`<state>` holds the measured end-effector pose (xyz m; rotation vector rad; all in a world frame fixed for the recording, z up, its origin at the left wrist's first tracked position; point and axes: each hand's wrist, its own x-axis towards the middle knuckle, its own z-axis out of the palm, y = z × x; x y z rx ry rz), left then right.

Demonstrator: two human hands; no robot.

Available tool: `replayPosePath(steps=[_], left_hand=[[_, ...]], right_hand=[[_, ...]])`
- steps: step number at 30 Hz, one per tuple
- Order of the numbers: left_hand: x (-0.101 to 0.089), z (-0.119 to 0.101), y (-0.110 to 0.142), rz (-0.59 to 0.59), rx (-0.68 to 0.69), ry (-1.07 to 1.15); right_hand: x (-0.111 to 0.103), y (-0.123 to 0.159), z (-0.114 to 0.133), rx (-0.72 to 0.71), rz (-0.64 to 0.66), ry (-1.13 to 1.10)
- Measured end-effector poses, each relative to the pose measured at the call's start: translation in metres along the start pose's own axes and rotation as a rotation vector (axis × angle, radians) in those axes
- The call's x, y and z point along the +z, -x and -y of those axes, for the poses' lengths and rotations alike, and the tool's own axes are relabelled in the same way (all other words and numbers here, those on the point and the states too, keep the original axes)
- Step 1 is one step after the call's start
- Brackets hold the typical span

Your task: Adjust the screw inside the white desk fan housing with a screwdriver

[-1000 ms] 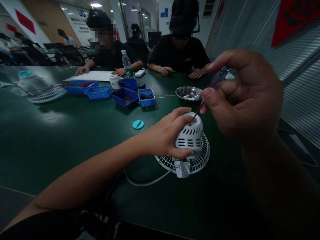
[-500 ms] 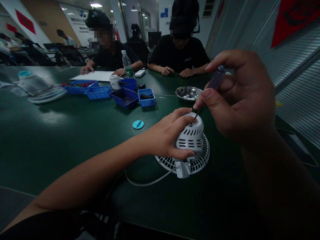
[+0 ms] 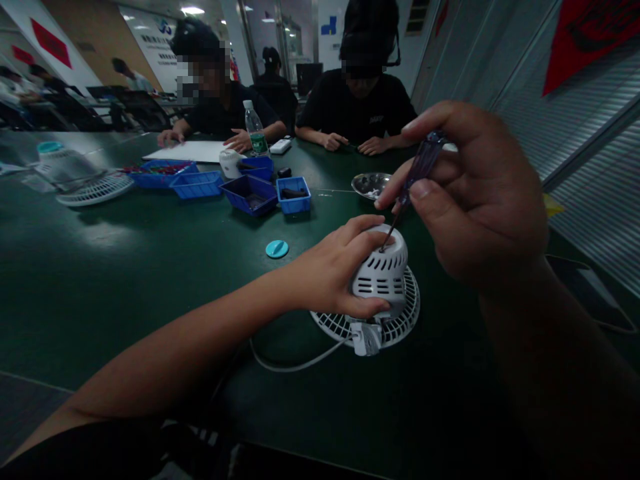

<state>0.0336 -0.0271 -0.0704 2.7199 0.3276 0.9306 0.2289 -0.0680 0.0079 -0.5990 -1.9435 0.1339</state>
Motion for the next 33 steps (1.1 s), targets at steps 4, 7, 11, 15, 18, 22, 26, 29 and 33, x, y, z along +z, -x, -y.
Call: replayPosePath(steps=[4, 7, 11, 15, 18, 22, 26, 29, 33], left_hand=[[0.0005, 0.0005, -0.0003, -0.003, 0.006, -0.003], [0.0003, -0.0002, -0.0004, 0.010, -0.016, 0.001], [0.0001, -0.0011, -0.0006, 0.004, -0.020, 0.012], [0.0004, -0.0009, -0.0003, -0.008, 0.000, 0.007], [0.0004, -0.0006, 0.0001, -0.014, 0.004, 0.005], [0.0004, -0.0004, 0.0001, -0.007, -0.006, 0.009], [0.0008, -0.0005, 0.0000, 0.002, -0.025, 0.006], [0.0015, -0.0001, 0.0001, -0.015, -0.004, 0.006], [0.0015, 0.0008, 0.0000, -0.010, 0.005, 0.009]], right_hand=[[0.0010, 0.0007, -0.0024, -0.034, -0.013, 0.034], [0.0019, 0.0029, -0.0033, -0.004, -0.053, 0.100], [0.0044, 0.0056, -0.0026, 0.025, -0.151, 0.140], [0.0073, 0.0039, -0.0054, -0.013, -0.153, 0.026], [0.0089, 0.0010, -0.0075, -0.034, -0.153, -0.070], [0.0096, 0.0002, -0.0072, -0.075, -0.147, -0.031], [0.0060, 0.0020, -0.0036, -0.056, -0.142, 0.053], [0.0025, 0.0028, -0.0003, -0.034, -0.139, 0.118], [0.0029, 0.0043, -0.0015, 0.002, -0.218, 0.166]])
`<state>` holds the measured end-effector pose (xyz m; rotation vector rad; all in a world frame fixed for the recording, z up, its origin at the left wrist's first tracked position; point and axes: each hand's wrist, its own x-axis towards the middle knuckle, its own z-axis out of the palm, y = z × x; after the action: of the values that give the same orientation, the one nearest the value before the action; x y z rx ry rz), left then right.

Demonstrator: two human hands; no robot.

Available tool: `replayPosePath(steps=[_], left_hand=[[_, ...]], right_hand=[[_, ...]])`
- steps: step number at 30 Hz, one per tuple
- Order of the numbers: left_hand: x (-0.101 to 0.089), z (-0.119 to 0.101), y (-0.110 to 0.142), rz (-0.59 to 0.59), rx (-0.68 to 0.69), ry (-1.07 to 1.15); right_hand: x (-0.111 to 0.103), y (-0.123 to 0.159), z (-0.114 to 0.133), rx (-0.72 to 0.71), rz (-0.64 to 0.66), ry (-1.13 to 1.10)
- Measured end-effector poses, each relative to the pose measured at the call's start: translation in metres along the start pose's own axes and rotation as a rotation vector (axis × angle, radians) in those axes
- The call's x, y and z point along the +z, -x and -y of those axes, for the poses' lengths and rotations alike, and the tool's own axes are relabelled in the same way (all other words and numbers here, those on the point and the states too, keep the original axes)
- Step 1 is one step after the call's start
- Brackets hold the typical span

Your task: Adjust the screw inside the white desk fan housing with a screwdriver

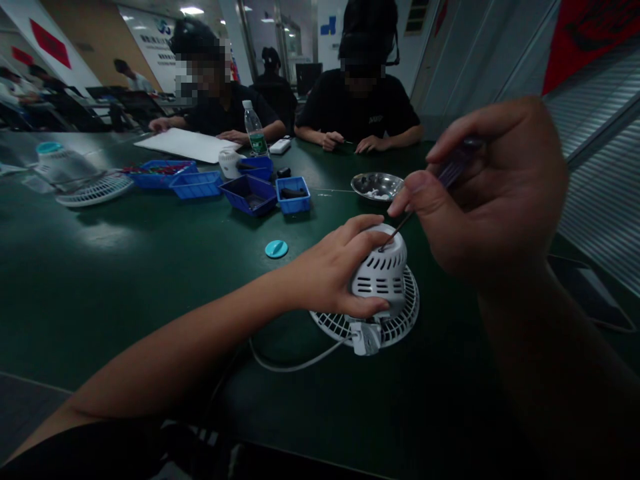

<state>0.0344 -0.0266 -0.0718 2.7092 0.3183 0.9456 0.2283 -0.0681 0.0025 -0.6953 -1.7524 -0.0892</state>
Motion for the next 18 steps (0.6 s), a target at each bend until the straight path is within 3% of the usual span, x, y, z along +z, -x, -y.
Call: replayPosePath(steps=[5, 13, 18], left_hand=[[-0.002, 0.000, 0.000, 0.030, -0.018, 0.005], [-0.002, -0.001, 0.001, -0.002, 0.010, -0.017], [0.000, -0.001, 0.000, -0.023, 0.037, -0.021]], right_hand=[[0.003, 0.003, -0.009, -0.028, -0.053, -0.025], [0.006, -0.004, -0.010, 0.002, 0.046, -0.269], [0.003, -0.006, -0.007, 0.001, 0.155, -0.210]])
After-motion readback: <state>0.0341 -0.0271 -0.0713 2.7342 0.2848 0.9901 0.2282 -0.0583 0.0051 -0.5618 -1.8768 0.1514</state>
